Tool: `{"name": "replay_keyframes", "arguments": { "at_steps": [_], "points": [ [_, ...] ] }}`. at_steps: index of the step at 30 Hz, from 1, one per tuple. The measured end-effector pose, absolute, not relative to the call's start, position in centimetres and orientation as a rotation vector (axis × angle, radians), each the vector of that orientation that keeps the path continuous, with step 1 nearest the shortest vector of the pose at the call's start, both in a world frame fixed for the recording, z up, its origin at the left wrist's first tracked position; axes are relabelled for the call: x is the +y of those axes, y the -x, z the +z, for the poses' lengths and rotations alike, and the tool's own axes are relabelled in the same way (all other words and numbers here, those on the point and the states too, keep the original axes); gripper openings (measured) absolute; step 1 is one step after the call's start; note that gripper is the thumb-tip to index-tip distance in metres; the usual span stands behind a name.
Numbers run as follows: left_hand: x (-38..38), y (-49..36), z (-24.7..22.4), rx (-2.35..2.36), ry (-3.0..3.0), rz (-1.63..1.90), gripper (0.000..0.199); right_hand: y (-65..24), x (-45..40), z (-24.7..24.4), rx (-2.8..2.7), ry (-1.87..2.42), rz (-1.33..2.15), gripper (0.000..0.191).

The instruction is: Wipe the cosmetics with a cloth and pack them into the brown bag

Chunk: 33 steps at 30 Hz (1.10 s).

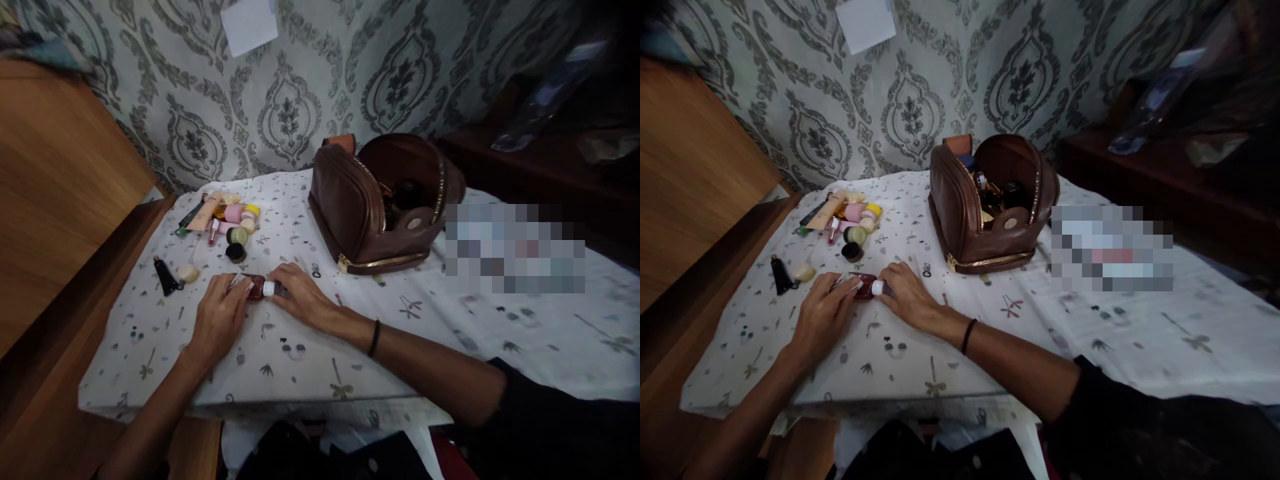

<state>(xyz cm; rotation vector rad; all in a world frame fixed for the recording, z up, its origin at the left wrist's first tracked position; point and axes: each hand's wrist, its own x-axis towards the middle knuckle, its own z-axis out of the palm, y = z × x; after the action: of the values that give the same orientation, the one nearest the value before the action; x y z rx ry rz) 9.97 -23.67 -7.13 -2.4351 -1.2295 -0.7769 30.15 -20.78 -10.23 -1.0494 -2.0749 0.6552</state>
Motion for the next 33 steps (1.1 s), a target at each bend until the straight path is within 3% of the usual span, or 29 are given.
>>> {"name": "replay_keyframes", "arguments": {
  "at_steps": [15,27,33],
  "points": [
    [-24.5,-8.1,-6.8,-0.870,2.788,-0.776,0.034,-30.3,-20.8,-10.1,-2.080,1.034,0.653,0.014],
    [-23.1,-3.6,-6.5,-1.026,2.774,-0.890,0.021,-30.5,-20.7,-10.2,-2.092,1.015,0.634,0.010],
    [-22.0,-2.7,-6.6,-1.450,2.737,-0.973,0.019,-30.4,-20.6,-10.3,-2.085,1.014,0.637,0.012]
  ]
}}
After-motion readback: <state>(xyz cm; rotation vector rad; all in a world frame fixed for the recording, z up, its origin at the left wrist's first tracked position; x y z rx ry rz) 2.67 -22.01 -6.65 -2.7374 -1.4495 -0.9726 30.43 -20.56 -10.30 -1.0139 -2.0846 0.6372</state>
